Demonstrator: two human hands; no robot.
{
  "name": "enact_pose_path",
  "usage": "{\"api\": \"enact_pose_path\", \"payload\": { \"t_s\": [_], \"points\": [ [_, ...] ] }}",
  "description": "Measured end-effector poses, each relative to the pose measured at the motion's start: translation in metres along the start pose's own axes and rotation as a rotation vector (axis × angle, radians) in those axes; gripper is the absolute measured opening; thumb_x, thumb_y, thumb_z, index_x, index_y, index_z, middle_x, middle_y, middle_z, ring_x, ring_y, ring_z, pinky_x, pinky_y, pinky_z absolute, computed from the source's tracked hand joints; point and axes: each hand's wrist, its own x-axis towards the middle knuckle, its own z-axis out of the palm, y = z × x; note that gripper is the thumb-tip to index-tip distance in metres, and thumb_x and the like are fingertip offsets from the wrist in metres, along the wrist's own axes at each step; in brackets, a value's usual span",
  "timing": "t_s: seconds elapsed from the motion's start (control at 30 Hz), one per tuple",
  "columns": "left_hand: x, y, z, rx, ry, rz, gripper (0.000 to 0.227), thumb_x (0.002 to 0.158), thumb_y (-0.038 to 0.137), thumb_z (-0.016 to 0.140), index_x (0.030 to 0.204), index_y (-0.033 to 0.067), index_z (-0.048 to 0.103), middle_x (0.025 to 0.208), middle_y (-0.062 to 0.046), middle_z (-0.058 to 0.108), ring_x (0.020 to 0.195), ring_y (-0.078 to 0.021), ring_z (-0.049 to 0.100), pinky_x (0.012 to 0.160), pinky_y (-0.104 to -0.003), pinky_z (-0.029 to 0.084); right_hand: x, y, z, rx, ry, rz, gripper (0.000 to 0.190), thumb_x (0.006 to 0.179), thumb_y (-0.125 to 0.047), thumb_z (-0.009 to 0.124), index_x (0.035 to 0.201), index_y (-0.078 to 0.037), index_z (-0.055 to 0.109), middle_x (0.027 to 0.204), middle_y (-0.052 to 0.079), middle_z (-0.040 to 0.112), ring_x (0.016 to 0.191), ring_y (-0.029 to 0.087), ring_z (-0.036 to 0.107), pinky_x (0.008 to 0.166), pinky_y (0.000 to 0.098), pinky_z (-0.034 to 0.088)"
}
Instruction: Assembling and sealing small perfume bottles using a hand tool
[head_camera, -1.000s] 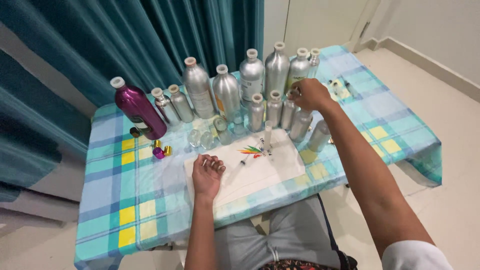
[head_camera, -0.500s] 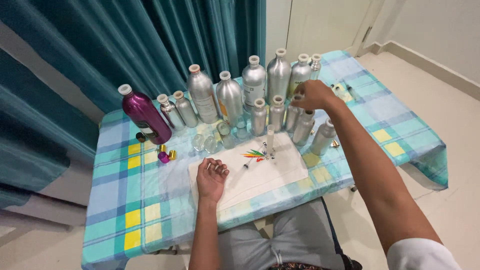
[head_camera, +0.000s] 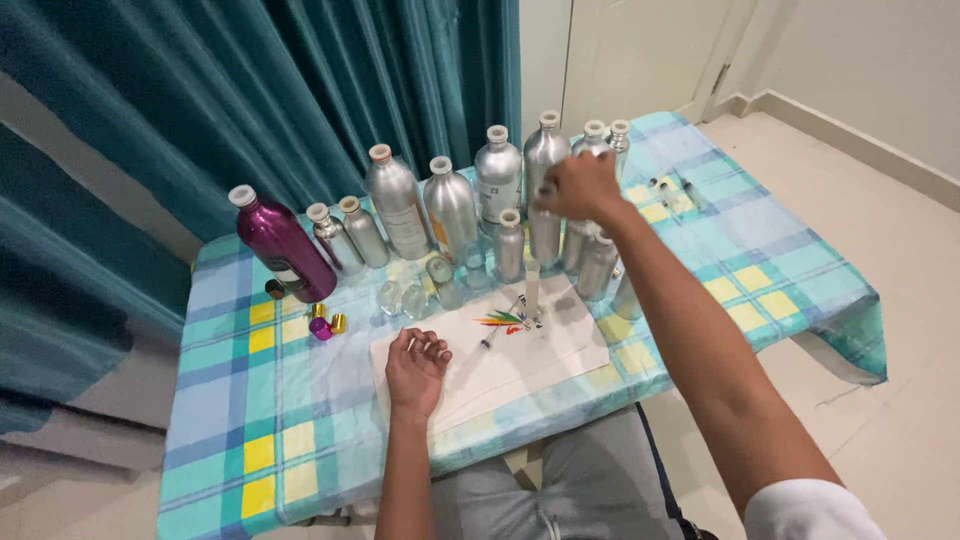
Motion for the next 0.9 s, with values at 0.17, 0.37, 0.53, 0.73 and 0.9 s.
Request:
{"api": "enact_pose_path", "payload": {
  "t_s": [0.17, 0.37, 0.53, 0.73, 0.9],
  "points": [
    [-0.006, 0.003, 0.011, 0.014, 0.002, 0.018, 0.033, 0.099, 0.046, 0.057, 0.089, 0.0150, 0.062, 0.086, -0.005, 0.067, 0.082, -0.0239, 0.073, 0.075, -0.035, 0.062, -0.022, -0.046, -0.087, 0.168, 0.355, -0.083, 0.045, 0.082, -0.049, 0.079, 0.076, -0.005, 0.069, 0.068, 0.018, 0.060, 0.075, 0.045, 0.065, 0.068, 0.0587, 0.051],
    [-0.012, 0.003, 0.024, 0.034, 0.071, 0.054, 0.008, 0.098, 0.021, 0.063, 0.094, 0.0141, 0.061, 0.085, -0.007, 0.064, 0.072, -0.0233, 0.065, 0.062, -0.030, 0.050, -0.064, -0.129, -0.116, 0.478, 0.677, -0.289, 0.050, 0.092, -0.026, 0.092, 0.088, -0.010, 0.045, 0.077, 0.006, 0.045, 0.066, 0.019, 0.038, 0.060, 0.0383, 0.032],
    [-0.019, 0.011, 0.033, 0.051, -0.112, -0.012, 0.033, 0.106, 0.039, 0.052, 0.128, 0.0160, 0.060, 0.117, -0.014, 0.069, 0.101, -0.0344, 0.073, 0.075, -0.041, 0.064, -0.096, -0.187, -0.066, 0.640, 0.542, -0.357, 0.037, 0.085, -0.037, 0.081, 0.091, -0.009, 0.058, 0.073, 0.008, 0.051, 0.068, 0.036, 0.060, 0.062, 0.0458, 0.048],
    [0.015, -0.016, -0.037, -0.031, -0.014, -0.066, 0.041, 0.101, 0.049, 0.056, 0.129, 0.0196, 0.060, 0.121, -0.015, 0.068, 0.094, -0.0451, 0.071, 0.047, -0.057, 0.061, -0.121, -0.238, 0.019, 0.789, 0.401, -0.167, 0.049, 0.073, -0.046, 0.088, 0.081, -0.012, 0.054, 0.066, 0.010, 0.051, 0.067, 0.037, 0.063, 0.060, 0.0447, 0.050],
    [0.008, -0.009, -0.012, -0.029, 0.038, -0.122, 0.061, 0.100, 0.059, 0.057, 0.143, 0.0194, 0.038, 0.141, -0.018, 0.036, 0.113, -0.0449, 0.039, 0.078, -0.055, 0.038, -0.134, -0.243, 0.042, 0.785, 0.493, -0.217, 0.045, 0.083, -0.046, 0.084, 0.082, -0.013, 0.054, 0.064, 0.006, 0.045, 0.063, 0.032, 0.060, 0.058, 0.0399, 0.050]
  ]
}}
